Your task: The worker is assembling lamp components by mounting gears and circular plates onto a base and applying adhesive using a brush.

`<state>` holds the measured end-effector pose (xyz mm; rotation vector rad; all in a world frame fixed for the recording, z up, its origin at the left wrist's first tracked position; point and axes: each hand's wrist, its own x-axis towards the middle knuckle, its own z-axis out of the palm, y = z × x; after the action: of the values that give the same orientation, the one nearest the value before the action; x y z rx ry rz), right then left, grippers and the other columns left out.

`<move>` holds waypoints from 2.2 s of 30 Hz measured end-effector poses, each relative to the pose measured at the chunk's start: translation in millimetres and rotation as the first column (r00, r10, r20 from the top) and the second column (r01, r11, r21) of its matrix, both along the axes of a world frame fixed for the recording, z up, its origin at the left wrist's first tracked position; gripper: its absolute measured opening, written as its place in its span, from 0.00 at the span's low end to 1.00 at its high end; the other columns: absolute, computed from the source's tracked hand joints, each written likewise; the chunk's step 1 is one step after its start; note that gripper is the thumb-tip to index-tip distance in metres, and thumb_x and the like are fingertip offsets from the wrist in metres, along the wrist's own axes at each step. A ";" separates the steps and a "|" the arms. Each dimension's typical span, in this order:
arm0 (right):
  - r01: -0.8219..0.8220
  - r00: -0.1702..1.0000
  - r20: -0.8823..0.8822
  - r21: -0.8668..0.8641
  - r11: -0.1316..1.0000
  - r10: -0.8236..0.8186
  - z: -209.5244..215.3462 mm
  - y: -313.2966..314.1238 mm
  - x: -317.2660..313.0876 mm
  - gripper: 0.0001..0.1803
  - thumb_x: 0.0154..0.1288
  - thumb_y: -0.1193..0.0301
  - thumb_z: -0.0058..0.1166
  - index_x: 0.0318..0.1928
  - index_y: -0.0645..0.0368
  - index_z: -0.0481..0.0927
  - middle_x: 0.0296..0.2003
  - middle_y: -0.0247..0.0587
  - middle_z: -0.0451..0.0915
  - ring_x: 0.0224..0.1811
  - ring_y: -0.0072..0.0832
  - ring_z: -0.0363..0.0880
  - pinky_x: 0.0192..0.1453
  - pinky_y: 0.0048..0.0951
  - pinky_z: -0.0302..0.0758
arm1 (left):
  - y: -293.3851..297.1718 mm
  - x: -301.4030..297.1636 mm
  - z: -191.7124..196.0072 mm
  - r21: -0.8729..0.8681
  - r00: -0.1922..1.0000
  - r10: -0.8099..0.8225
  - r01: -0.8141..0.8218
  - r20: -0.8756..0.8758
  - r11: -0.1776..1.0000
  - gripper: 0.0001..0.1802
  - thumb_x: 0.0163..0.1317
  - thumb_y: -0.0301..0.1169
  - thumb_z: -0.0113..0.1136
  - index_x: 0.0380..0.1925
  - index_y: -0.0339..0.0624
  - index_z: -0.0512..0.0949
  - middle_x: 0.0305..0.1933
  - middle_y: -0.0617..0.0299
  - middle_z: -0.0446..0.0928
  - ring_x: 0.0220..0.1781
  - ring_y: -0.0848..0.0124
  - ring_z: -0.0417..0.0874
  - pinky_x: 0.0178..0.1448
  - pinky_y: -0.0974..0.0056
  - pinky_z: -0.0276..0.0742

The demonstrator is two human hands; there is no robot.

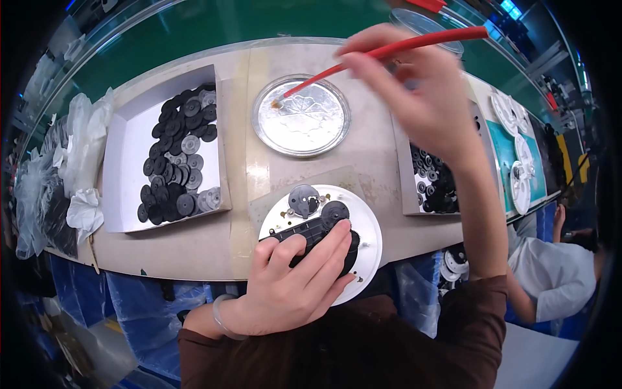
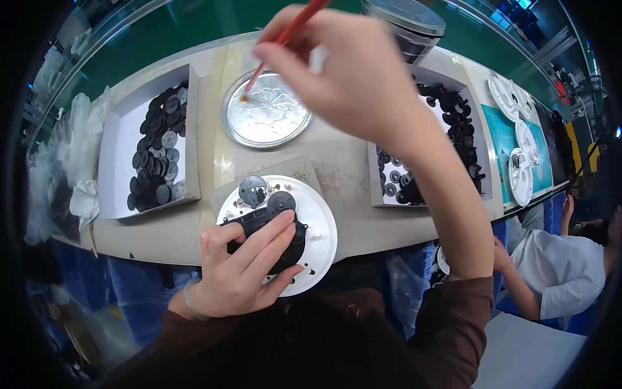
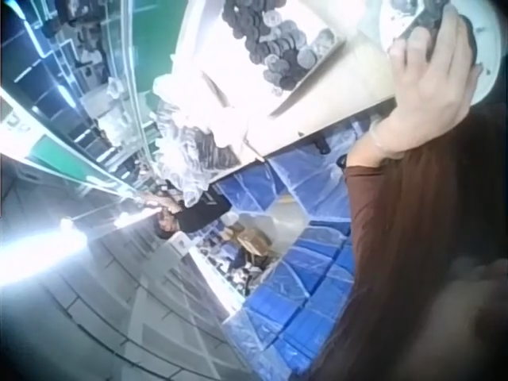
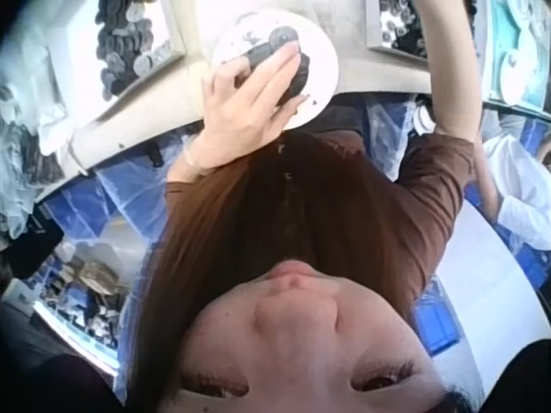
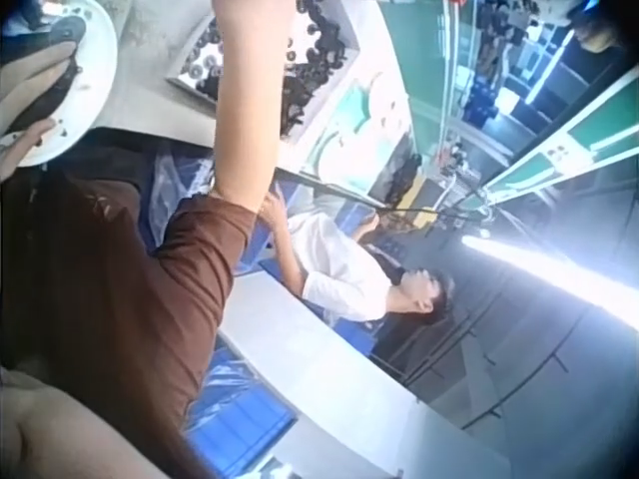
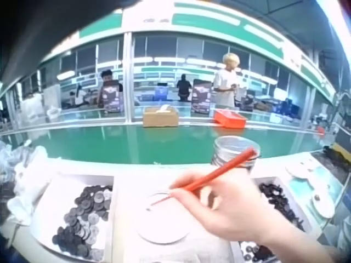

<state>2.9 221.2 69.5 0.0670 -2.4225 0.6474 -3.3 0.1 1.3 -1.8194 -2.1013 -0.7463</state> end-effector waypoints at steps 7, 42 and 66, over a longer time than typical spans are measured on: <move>-0.096 0.990 0.120 0.152 0.984 0.078 -14.5 -4.8 -13.9 0.09 0.63 0.72 0.44 0.31 0.65 0.73 0.24 0.35 0.75 0.24 0.18 0.73 0.25 0.18 0.67 | -1.5 -2.5 -3.1 0.035 1.000 0.002 -0.003 0.024 0.999 0.20 0.40 0.39 0.64 0.36 0.43 0.78 0.48 0.71 0.76 0.30 0.71 0.60 0.38 0.68 0.56; 0.044 0.998 0.001 -0.702 0.711 -0.061 -33.8 29.0 16.9 0.12 0.67 0.66 0.39 0.39 0.62 0.70 0.29 0.43 0.77 0.28 0.21 0.75 0.23 0.15 0.71 | -0.4 -3.0 -4.5 0.066 0.998 -0.021 0.017 0.056 0.998 0.20 0.39 0.38 0.65 0.34 0.41 0.78 0.48 0.70 0.76 0.30 0.71 0.61 0.36 0.68 0.57; 0.041 0.998 -0.030 -0.241 0.970 -0.050 -34.8 7.4 22.8 0.07 0.63 0.75 0.44 0.37 0.66 0.73 0.30 0.41 0.77 0.29 0.22 0.77 0.24 0.16 0.73 | 1.0 -1.2 0.0 0.025 0.999 -0.007 0.006 0.039 1.000 0.17 0.42 0.37 0.63 0.34 0.42 0.78 0.49 0.69 0.74 0.31 0.72 0.64 0.38 0.68 0.58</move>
<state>25.8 228.5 34.8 -0.0763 -2.2861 0.9053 -4.5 1.2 1.3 -1.8142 -2.1015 -0.8131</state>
